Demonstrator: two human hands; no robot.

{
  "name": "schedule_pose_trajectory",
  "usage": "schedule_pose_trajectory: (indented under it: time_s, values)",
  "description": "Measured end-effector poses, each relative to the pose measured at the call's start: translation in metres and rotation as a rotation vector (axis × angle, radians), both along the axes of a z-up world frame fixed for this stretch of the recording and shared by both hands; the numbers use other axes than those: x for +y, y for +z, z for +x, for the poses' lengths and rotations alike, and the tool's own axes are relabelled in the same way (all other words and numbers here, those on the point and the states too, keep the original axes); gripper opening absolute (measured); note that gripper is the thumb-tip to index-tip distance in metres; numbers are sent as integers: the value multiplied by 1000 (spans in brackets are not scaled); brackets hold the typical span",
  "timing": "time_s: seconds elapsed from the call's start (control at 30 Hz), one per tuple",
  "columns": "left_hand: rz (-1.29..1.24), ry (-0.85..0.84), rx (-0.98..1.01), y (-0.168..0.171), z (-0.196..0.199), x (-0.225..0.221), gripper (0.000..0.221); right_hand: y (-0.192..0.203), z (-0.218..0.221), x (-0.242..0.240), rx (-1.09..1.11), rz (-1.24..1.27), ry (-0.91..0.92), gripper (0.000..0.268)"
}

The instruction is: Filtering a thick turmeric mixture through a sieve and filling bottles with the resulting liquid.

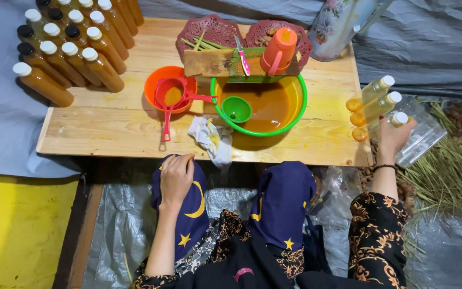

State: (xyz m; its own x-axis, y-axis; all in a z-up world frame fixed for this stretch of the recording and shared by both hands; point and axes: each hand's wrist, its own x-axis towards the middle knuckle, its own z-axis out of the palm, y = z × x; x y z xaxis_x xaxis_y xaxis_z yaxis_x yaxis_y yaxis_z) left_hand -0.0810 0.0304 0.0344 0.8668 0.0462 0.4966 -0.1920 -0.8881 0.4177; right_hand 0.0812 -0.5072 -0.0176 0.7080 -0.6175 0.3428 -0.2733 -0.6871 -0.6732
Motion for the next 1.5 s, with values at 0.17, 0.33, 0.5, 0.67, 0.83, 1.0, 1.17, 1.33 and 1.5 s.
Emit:
schedule_pose_trajectory:
  time_s: [0.17,0.33,0.5,0.67,0.83,1.0,1.17,1.33,1.5]
  values:
    - [2,-21,33,-3,2,-1,14,-4,-7,8,-30,-78,-90,42]
    - [4,-113,103,-11,19,-5,15,58,-33,106,-208,-155,26,30]
    - [211,-248,322,-60,64,-21,29,99,-53,225,-503,18,339,40]
    - [294,-116,462,-84,86,-17,38,109,-75,321,-116,173,902,41]
    - [206,-9,502,-77,88,-4,41,82,-73,362,167,49,1041,49]
    - [102,-26,455,-101,99,6,41,46,-62,368,155,-35,1034,51]
    - [-163,-240,305,-57,91,2,56,33,-56,376,48,-33,1034,50]
    - [-250,-357,407,-55,87,-4,88,30,-53,381,-3,-52,1031,49]
    - [-458,-347,254,-80,99,-8,79,32,-52,383,-60,-83,968,49]
